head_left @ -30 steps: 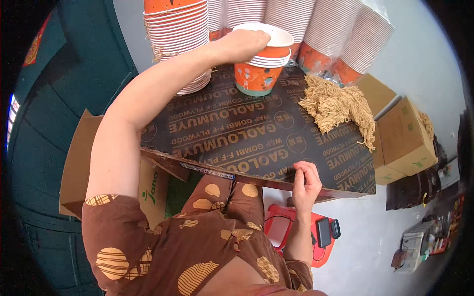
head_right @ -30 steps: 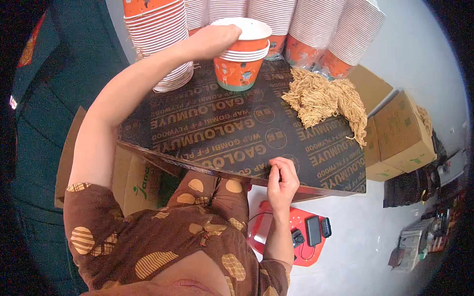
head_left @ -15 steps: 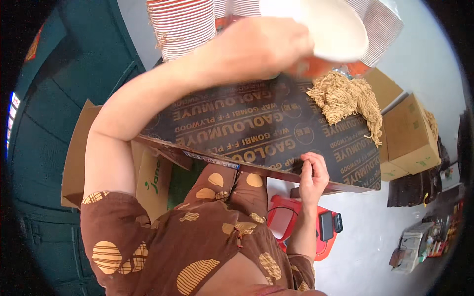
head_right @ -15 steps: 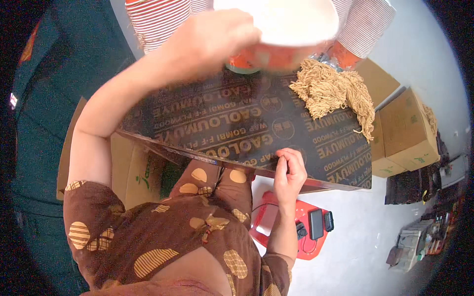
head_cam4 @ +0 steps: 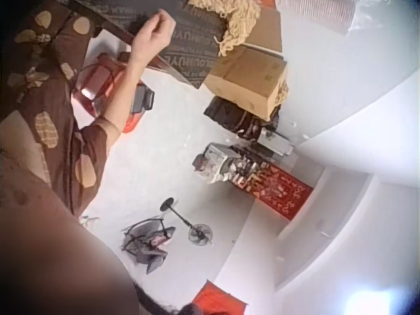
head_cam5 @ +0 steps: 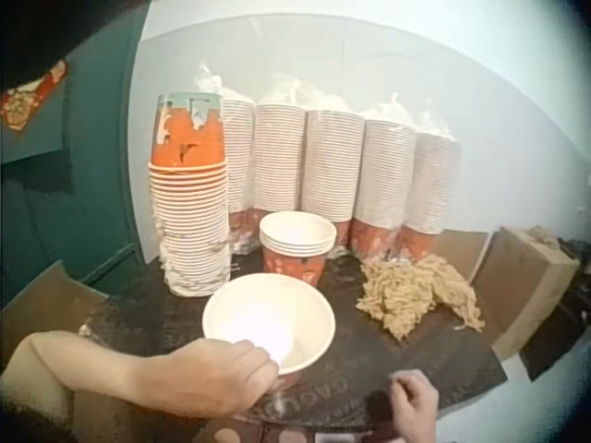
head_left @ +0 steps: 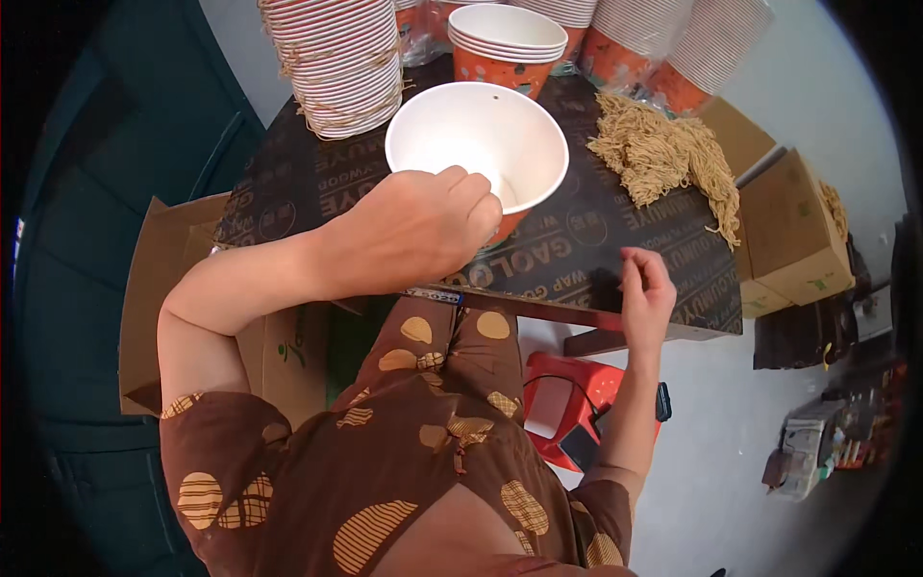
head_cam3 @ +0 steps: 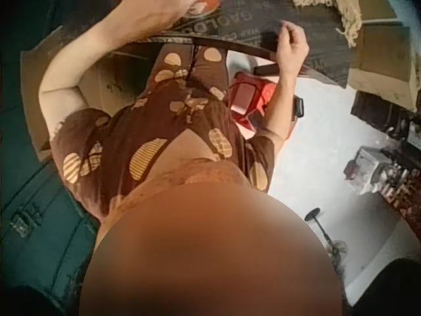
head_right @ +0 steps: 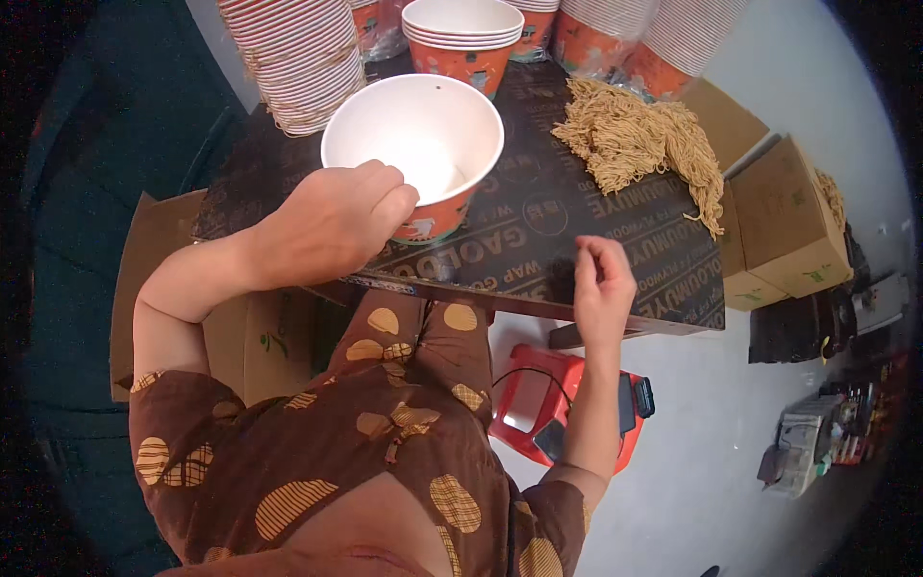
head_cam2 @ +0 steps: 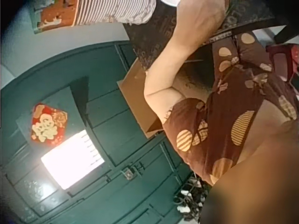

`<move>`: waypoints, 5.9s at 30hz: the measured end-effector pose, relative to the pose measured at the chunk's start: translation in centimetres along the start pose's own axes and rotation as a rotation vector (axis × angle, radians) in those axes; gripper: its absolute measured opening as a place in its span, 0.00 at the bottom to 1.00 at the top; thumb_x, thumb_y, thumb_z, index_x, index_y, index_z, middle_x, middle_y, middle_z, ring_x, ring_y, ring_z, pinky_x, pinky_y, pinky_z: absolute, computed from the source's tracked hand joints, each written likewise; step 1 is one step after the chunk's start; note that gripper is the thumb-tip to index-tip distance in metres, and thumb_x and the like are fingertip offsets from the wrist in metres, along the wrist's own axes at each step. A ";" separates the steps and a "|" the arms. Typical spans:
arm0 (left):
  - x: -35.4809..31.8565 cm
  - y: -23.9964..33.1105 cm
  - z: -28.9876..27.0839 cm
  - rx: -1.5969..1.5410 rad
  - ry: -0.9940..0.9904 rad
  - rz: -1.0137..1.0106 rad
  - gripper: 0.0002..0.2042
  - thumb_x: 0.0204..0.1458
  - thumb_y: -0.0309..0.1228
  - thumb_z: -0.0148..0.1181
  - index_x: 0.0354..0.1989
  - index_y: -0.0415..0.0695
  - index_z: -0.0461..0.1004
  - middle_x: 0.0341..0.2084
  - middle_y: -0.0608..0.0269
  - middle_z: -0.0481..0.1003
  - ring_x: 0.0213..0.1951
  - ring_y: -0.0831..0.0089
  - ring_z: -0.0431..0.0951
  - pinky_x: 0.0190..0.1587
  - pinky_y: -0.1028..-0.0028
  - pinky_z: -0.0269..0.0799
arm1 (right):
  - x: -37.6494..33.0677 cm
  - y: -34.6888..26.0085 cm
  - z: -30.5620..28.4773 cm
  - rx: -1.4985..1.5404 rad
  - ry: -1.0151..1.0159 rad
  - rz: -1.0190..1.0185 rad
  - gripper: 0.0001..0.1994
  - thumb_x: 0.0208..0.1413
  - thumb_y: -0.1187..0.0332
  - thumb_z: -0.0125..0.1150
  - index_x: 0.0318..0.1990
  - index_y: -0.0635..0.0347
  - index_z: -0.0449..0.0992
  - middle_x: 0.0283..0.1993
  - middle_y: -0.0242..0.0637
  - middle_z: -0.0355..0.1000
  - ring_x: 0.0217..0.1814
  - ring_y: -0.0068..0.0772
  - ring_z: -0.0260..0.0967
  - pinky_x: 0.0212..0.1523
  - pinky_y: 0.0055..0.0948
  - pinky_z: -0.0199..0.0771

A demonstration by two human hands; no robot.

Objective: Assembling paper buckets by threading and securing handles onto them.

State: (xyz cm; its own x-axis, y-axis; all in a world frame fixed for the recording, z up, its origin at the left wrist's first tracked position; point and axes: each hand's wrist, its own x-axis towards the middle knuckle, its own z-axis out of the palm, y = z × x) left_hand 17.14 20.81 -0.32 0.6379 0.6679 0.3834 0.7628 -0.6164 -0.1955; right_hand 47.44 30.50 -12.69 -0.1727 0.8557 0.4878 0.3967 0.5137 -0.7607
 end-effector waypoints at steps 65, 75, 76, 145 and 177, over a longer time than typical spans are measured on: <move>-10.2 -1.2 9.8 -0.367 0.665 -0.725 0.03 0.53 0.17 0.55 0.35 0.36 0.70 0.32 0.56 0.71 0.32 0.66 0.72 0.35 0.74 0.69 | 6.6 2.6 -0.3 -0.708 -0.125 0.050 0.06 0.48 0.69 0.55 0.29 0.64 0.73 0.33 0.54 0.74 0.37 0.59 0.72 0.38 0.51 0.71; -10.2 -1.1 9.7 -0.352 0.647 -0.728 0.02 0.54 0.17 0.54 0.35 0.36 0.70 0.32 0.56 0.71 0.32 0.67 0.72 0.34 0.75 0.69 | -2.5 -6.8 4.0 -0.368 -0.451 -0.250 0.06 0.42 0.75 0.61 0.27 0.62 0.69 0.29 0.45 0.68 0.32 0.50 0.70 0.32 0.44 0.72; -10.2 -1.1 9.7 -0.355 0.650 -0.730 0.02 0.54 0.17 0.54 0.35 0.36 0.70 0.32 0.56 0.72 0.32 0.67 0.72 0.34 0.75 0.69 | -3.0 -7.4 4.3 -0.346 -0.495 -0.263 0.05 0.43 0.75 0.61 0.27 0.62 0.70 0.29 0.44 0.68 0.32 0.49 0.70 0.32 0.43 0.72; -12.4 12.3 12.5 -0.590 0.192 -0.765 0.06 0.55 0.28 0.58 0.30 0.39 0.73 0.22 0.48 0.75 0.27 0.51 0.78 0.28 0.64 0.73 | -14.2 -5.2 6.3 0.312 -0.351 0.159 0.05 0.56 0.75 0.61 0.37 0.67 0.79 0.27 0.34 0.75 0.29 0.16 0.68 0.31 0.20 0.69; -10.2 10.6 13.5 -0.738 0.335 -0.518 0.11 0.56 0.29 0.53 0.28 0.32 0.75 0.44 0.47 0.71 0.49 0.52 0.69 0.52 0.60 0.64 | -14.5 -6.6 11.7 0.390 -0.247 0.024 0.05 0.55 0.77 0.62 0.39 0.67 0.79 0.25 0.29 0.74 0.26 0.11 0.66 0.27 0.17 0.67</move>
State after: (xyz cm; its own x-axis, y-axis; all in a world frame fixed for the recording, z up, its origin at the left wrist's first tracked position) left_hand 20.14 13.11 -18.52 0.0895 0.8478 0.5227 0.6095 -0.4617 0.6445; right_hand 36.76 15.40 -19.75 -0.3958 0.8327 0.3872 0.0423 0.4377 -0.8981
